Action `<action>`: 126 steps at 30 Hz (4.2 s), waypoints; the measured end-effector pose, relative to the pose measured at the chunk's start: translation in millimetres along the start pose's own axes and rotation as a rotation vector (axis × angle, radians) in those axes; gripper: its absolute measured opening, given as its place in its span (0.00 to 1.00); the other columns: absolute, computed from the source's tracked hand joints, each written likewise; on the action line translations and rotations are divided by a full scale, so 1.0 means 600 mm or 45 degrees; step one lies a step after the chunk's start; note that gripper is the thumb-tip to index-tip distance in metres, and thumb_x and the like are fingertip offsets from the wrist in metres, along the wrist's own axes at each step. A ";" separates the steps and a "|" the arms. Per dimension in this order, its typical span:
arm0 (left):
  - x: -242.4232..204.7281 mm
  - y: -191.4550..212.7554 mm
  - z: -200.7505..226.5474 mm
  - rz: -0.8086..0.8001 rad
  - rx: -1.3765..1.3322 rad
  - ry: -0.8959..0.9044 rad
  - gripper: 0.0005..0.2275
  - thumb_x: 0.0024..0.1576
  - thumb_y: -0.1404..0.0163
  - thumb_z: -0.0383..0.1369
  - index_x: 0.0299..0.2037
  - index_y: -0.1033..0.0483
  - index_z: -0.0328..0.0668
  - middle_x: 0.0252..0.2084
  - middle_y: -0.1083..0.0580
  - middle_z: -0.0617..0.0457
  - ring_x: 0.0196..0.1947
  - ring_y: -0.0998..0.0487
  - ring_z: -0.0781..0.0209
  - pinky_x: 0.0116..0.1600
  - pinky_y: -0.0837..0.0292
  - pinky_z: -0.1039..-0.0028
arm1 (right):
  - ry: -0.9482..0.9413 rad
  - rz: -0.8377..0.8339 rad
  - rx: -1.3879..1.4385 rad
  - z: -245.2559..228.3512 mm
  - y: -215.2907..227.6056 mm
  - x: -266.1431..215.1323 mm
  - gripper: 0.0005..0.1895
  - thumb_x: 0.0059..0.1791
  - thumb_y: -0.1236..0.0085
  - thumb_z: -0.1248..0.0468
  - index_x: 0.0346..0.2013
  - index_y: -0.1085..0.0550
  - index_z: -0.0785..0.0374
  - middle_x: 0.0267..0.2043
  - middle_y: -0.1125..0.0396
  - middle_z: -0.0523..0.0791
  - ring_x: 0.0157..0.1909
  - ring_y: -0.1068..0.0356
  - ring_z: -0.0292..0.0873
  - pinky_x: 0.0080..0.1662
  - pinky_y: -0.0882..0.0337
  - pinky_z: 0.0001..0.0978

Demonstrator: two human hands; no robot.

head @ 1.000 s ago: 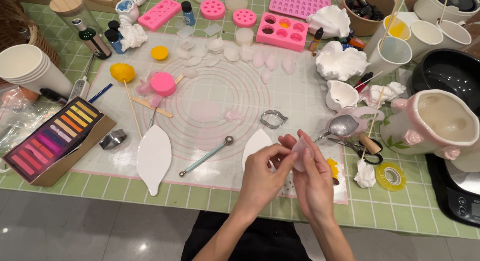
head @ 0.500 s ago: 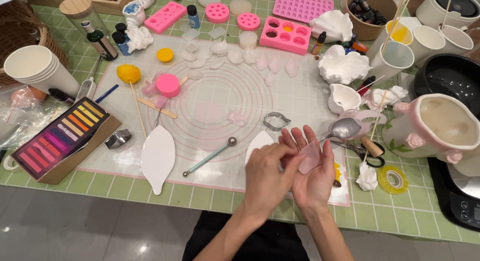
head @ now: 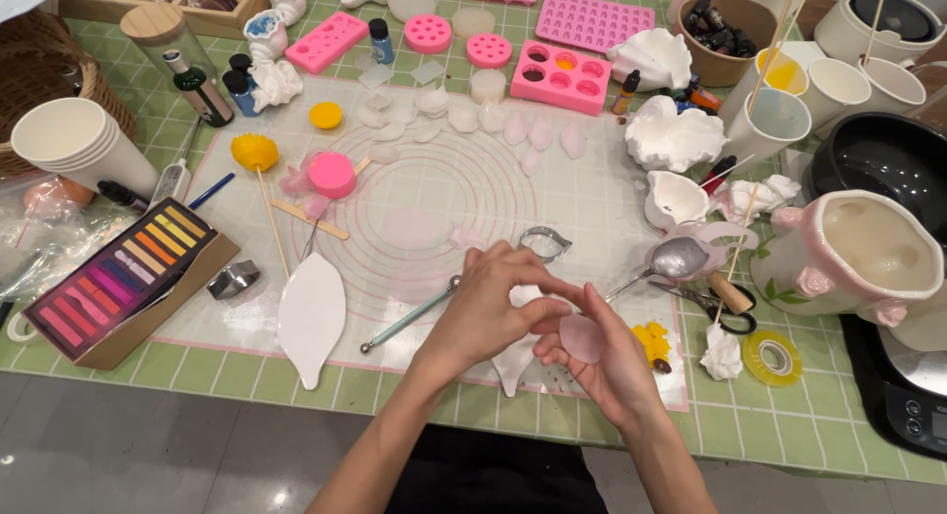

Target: Shaping and thinning individual wax pieces to create petals for a candle.

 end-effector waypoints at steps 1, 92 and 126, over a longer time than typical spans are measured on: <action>0.001 -0.004 -0.005 -0.001 0.000 -0.003 0.06 0.50 0.38 0.36 0.37 0.13 0.54 0.34 0.24 0.58 0.43 0.28 0.59 0.55 0.43 0.61 | 0.003 0.001 0.000 -0.001 -0.002 -0.002 0.27 0.57 0.61 0.48 0.55 0.32 0.71 0.39 0.27 0.58 0.34 0.26 0.48 0.38 0.27 0.38; -0.189 0.185 -0.150 0.667 0.625 0.254 0.05 0.50 0.42 0.22 0.35 0.21 0.33 0.35 0.28 0.44 0.38 0.26 0.44 0.45 0.31 0.57 | 0.496 -0.039 -1.755 0.006 -0.170 0.208 0.10 0.48 0.40 0.64 0.41 0.19 0.64 0.30 0.24 0.50 0.33 0.25 0.46 0.39 0.27 0.39; -0.057 0.222 -0.245 0.783 0.902 0.397 0.16 0.40 0.45 0.18 0.40 0.23 0.31 0.40 0.29 0.41 0.45 0.28 0.43 0.49 0.35 0.55 | 0.724 0.071 -1.912 0.013 -0.237 0.320 0.12 0.45 0.50 0.73 0.38 0.20 0.68 0.29 0.26 0.56 0.34 0.27 0.54 0.41 0.29 0.46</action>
Point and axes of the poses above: each hand's wrist, its own x-axis towards the middle knuckle, its own y-axis out of the back of the hand, z = x × y, the point moved 7 cm from there along x, towards the middle knuckle
